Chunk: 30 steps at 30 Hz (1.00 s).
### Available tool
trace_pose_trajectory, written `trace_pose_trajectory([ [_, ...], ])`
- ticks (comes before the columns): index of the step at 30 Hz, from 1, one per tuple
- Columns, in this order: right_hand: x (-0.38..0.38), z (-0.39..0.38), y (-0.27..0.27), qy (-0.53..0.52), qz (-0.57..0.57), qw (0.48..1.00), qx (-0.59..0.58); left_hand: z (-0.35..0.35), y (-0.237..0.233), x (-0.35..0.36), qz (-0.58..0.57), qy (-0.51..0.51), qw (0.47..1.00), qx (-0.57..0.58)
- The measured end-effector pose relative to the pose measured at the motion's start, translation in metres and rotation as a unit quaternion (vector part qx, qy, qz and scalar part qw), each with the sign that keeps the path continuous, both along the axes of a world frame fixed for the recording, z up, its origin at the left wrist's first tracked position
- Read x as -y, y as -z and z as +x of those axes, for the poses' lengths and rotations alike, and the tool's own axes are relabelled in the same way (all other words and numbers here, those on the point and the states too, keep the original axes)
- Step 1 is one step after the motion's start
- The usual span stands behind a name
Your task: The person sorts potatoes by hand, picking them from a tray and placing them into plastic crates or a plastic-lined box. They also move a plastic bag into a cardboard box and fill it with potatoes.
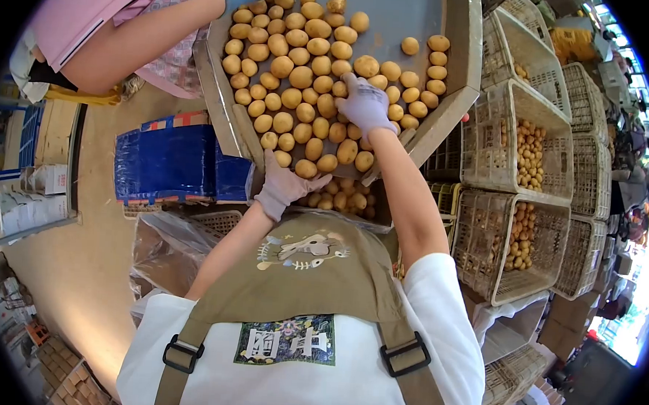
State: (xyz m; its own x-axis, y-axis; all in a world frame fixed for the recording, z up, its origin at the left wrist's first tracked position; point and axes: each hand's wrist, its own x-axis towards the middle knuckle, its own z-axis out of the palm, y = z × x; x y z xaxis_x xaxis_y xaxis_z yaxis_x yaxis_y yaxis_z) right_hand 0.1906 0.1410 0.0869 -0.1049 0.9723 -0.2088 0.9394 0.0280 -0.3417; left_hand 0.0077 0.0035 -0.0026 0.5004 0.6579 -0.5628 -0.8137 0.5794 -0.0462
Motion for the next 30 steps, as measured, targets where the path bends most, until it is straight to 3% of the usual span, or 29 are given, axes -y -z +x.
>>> trace_pose_trajectory([
  [1,0.009,0.005,0.000,0.016,0.025,0.997,-0.073,0.000,-0.003,0.001,0.026,-0.002,1.000,0.007],
  [2,0.020,0.011,0.004,0.067,0.017,0.968,-0.241,0.002,-0.006,-0.001,-0.018,-0.014,1.000,0.007],
  [3,0.029,0.015,0.004,0.113,-0.022,0.903,-0.414,0.002,-0.002,-0.002,-0.002,-0.014,1.000,0.019],
  [5,0.057,0.022,-0.007,0.153,-0.017,0.784,-0.602,0.000,-0.001,-0.001,0.019,0.000,1.000,0.016],
  [9,0.140,0.089,-0.028,0.233,0.206,0.843,-0.439,-0.003,0.001,-0.001,0.047,0.011,0.999,0.016],
  [11,0.194,0.132,-0.025,0.249,0.281,0.853,-0.363,-0.002,-0.004,-0.002,0.005,0.005,1.000,0.002],
  [13,0.255,0.176,-0.009,0.317,0.181,0.899,-0.242,0.001,-0.007,-0.003,-0.027,-0.004,1.000,-0.006],
  [14,0.286,0.203,0.006,0.369,0.023,0.923,-0.110,0.002,-0.007,-0.004,-0.039,-0.007,0.999,-0.009],
  [15,0.311,0.219,0.018,0.404,-0.138,0.904,0.025,0.002,-0.007,-0.003,-0.052,-0.009,0.999,-0.012],
  [18,0.332,0.213,0.034,0.400,-0.019,0.913,0.076,0.000,-0.007,-0.003,-0.017,0.001,1.000,0.005],
  [19,0.325,0.211,0.048,0.395,0.085,0.914,-0.040,-0.002,-0.005,0.001,-0.022,0.003,1.000,-0.003],
  [20,0.292,0.175,0.021,0.359,0.138,0.914,-0.130,-0.001,-0.003,0.001,-0.023,0.006,1.000,-0.011],
  [22,0.238,0.123,-0.013,0.205,0.220,0.948,-0.104,-0.002,0.004,0.000,-0.009,0.018,1.000,-0.007],
  [23,0.212,0.107,-0.021,0.095,0.284,0.948,-0.109,-0.005,0.008,0.001,0.006,0.032,0.999,-0.016],
  [25,0.177,0.065,-0.027,-0.009,0.326,0.938,-0.119,-0.010,0.012,0.005,0.034,0.053,0.998,-0.032],
  [27,0.149,0.037,-0.026,-0.088,0.248,0.956,-0.129,-0.013,0.015,0.010,0.025,0.080,0.990,-0.109],
  [29,0.132,0.032,-0.001,-0.088,0.212,0.973,-0.025,-0.014,0.017,0.015,0.014,0.102,0.978,-0.182],
  [30,0.123,0.029,0.006,-0.109,0.246,0.963,0.011,-0.014,0.020,0.018,0.006,0.110,0.970,-0.218],
])
